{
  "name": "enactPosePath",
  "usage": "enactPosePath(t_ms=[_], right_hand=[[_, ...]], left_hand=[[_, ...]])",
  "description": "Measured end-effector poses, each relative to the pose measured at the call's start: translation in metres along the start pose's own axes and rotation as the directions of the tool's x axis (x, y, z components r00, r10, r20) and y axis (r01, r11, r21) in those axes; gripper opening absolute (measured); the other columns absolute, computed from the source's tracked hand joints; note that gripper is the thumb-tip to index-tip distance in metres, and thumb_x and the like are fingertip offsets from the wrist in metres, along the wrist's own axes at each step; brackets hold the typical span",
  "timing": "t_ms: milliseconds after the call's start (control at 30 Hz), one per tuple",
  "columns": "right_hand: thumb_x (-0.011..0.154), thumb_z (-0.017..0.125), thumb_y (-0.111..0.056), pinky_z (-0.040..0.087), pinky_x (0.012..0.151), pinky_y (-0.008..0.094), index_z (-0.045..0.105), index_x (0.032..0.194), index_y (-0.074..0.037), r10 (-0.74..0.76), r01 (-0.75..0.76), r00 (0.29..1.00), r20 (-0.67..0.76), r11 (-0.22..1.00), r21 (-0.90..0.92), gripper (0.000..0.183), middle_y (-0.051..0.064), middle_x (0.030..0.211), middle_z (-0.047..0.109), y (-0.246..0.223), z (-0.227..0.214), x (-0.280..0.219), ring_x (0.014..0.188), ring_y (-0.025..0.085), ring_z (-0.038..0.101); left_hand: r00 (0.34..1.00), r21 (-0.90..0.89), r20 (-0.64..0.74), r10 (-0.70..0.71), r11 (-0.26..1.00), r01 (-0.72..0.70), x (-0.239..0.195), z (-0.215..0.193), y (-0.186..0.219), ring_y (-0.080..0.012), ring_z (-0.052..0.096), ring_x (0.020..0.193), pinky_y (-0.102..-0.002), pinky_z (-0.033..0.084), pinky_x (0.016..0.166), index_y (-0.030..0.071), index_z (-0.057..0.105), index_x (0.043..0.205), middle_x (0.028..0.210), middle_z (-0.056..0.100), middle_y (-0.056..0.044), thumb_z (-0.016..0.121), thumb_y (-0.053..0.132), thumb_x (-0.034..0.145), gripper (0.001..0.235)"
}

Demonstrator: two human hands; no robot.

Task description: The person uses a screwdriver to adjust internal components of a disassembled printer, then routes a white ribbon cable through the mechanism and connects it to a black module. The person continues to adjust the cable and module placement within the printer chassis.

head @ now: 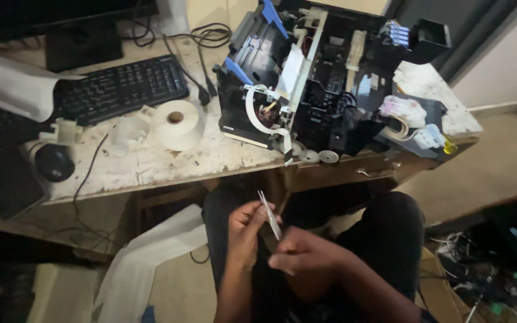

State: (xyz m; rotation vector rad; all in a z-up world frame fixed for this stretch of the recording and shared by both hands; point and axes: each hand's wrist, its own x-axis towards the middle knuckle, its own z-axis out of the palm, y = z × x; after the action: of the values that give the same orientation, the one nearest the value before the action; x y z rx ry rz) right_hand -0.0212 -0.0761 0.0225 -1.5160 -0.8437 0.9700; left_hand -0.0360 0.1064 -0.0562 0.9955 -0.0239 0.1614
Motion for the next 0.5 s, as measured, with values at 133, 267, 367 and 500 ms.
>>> enactPosePath(t_ms=[133, 267, 367, 500], right_hand=[[0.096, 0.075, -0.019, 0.058, 0.078, 0.029, 0.067, 0.110, -0.004, -0.399, 0.369, 0.897, -0.192, 0.913, -0.174, 0.022, 0.007, 0.099, 0.072, -0.014, -0.009, -0.015, 0.090, 0.016, 0.071], [0.083, 0.080, -0.012, 0.056, 0.084, 0.035, 0.042, 0.143, 0.000, -0.580, 0.423, 0.664, -0.472, 0.811, -0.403, 0.072, 0.009, 0.103, 0.075, -0.018, -0.016, -0.029, 0.098, 0.021, 0.073], [0.082, 0.079, -0.002, 0.064, 0.074, 0.033, 0.060, 0.133, -0.003, -0.553, 0.335, 0.465, -0.691, 0.833, -0.441, 0.055, 0.011, 0.100, 0.077, -0.018, -0.016, -0.027, 0.090, 0.023, 0.078], [0.084, 0.076, 0.003, 0.059, 0.078, 0.033, 0.069, 0.114, -0.001, -0.866, -0.021, 0.217, -0.451, 0.458, -0.889, 0.031, 0.013, 0.099, 0.074, -0.035, -0.015, -0.029, 0.087, 0.024, 0.073]], left_hand=[[0.998, -0.073, -0.028, 0.057, 0.996, -0.059, 0.013, 0.015, 0.003, -0.0144, 0.066, 0.072, -0.028, 0.051, 0.069, -0.005, 0.073, 0.097, 0.084, 0.074, -0.010, 0.071, 0.012, 0.099, 0.017], [0.997, -0.252, 0.008, 0.076, 0.965, -0.072, 0.029, 0.046, 0.016, -0.0150, 0.067, 0.069, -0.029, 0.053, 0.065, -0.001, 0.071, 0.092, 0.082, 0.074, -0.009, 0.072, 0.011, 0.095, 0.013], [0.988, -0.248, 0.115, 0.104, 0.966, -0.073, 0.036, 0.071, 0.027, -0.0143, 0.067, 0.069, -0.028, 0.052, 0.065, 0.000, 0.071, 0.092, 0.080, 0.073, -0.008, 0.072, 0.013, 0.096, 0.013], [0.968, -0.216, 0.243, 0.061, 0.976, -0.007, 0.046, 0.100, 0.037, -0.0105, 0.060, 0.070, -0.026, 0.047, 0.066, -0.002, 0.073, 0.094, 0.082, 0.070, -0.006, 0.074, 0.013, 0.101, 0.017]])
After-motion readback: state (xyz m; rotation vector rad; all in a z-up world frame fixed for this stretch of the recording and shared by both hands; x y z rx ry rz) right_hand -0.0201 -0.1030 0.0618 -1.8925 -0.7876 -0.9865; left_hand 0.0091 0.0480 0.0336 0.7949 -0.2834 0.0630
